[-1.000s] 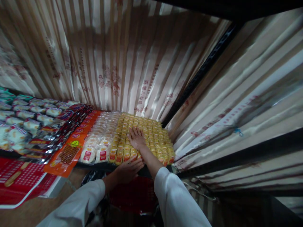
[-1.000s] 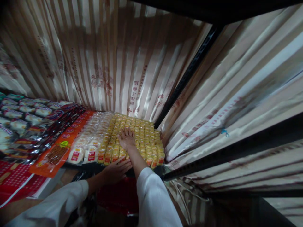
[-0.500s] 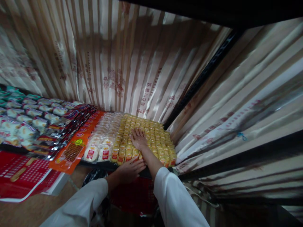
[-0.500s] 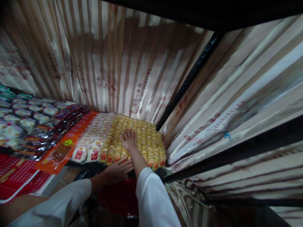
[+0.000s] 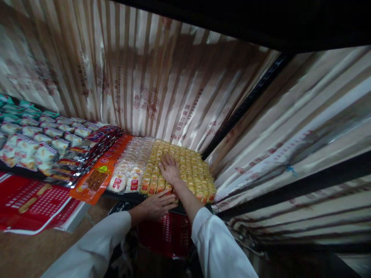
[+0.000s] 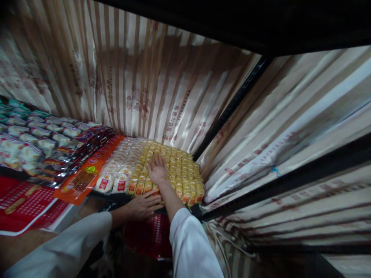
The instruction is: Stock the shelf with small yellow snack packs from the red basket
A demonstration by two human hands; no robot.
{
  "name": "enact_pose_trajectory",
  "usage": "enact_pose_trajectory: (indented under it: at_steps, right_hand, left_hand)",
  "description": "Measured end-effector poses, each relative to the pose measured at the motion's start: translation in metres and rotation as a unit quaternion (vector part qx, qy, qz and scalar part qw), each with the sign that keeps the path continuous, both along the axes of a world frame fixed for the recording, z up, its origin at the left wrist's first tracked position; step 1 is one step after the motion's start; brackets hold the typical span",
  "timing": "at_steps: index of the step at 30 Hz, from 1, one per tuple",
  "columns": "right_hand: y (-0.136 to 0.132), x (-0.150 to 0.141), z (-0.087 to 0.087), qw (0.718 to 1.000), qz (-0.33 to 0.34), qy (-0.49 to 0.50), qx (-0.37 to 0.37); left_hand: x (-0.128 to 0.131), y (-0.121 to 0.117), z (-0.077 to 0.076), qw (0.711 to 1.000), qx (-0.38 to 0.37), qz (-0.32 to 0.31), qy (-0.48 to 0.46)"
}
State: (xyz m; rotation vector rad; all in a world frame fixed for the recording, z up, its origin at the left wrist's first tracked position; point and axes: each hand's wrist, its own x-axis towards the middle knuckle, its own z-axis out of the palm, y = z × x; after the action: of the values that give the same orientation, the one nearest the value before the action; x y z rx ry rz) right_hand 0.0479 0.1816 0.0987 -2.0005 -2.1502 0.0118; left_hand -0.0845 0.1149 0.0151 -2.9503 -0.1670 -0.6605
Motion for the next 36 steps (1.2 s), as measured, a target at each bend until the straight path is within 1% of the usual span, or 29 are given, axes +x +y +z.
enact_pose_trajectory:
  at_steps: [3,6,11,15,18,22,26,29,30,31,33,36]
  right_hand:
    - [0.005,-0.014,-0.005,1.000,-0.004,-0.003,-0.017]
    - [0.008,-0.024,-0.009,0.999,-0.003,-0.009,-0.042]
    - [0.012,-0.027,-0.012,0.995,-0.010,-0.011,-0.095]
    - [0.013,-0.026,-0.015,0.994,-0.006,-0.011,-0.104]
    - [0.011,-0.026,-0.016,0.995,-0.001,-0.005,-0.100]
    - [0.008,-0.028,-0.015,0.996,-0.002,0.003,-0.093]
    - [0.005,-0.029,-0.007,0.994,0.003,0.007,-0.108]
    - [0.004,-0.023,0.004,0.997,0.021,0.023,-0.077]
    - [0.004,-0.018,0.008,0.997,0.017,0.030,-0.063]
    - [0.003,-0.012,0.011,0.998,0.003,0.037,-0.057]
    - [0.000,0.003,0.013,0.995,-0.044,0.043,-0.072]
    - [-0.006,0.025,0.009,0.988,-0.102,0.036,-0.111]
  left_hand:
    - [-0.017,0.005,0.003,1.000,0.013,0.005,0.016]
    - [-0.026,0.012,0.003,0.999,0.015,0.016,0.024]
    - [-0.024,0.019,-0.005,1.000,-0.004,0.019,0.021]
    - [-0.021,0.021,-0.012,0.999,-0.024,0.022,0.031]
    - [-0.021,0.021,-0.015,0.999,-0.025,0.020,0.031]
    - [-0.022,0.021,-0.013,0.999,-0.023,0.021,0.030]
    - [-0.023,0.019,-0.009,0.999,-0.023,0.025,0.042]
    - [-0.024,0.018,-0.007,0.999,-0.018,0.024,0.042]
    - [-0.024,0.018,-0.006,0.999,-0.017,0.026,0.043]
    - [-0.024,0.017,-0.005,0.999,-0.017,0.028,0.044]
    - [-0.025,0.016,-0.003,0.998,-0.018,0.035,0.048]
    - [-0.025,0.014,0.001,0.998,-0.019,0.042,0.053]
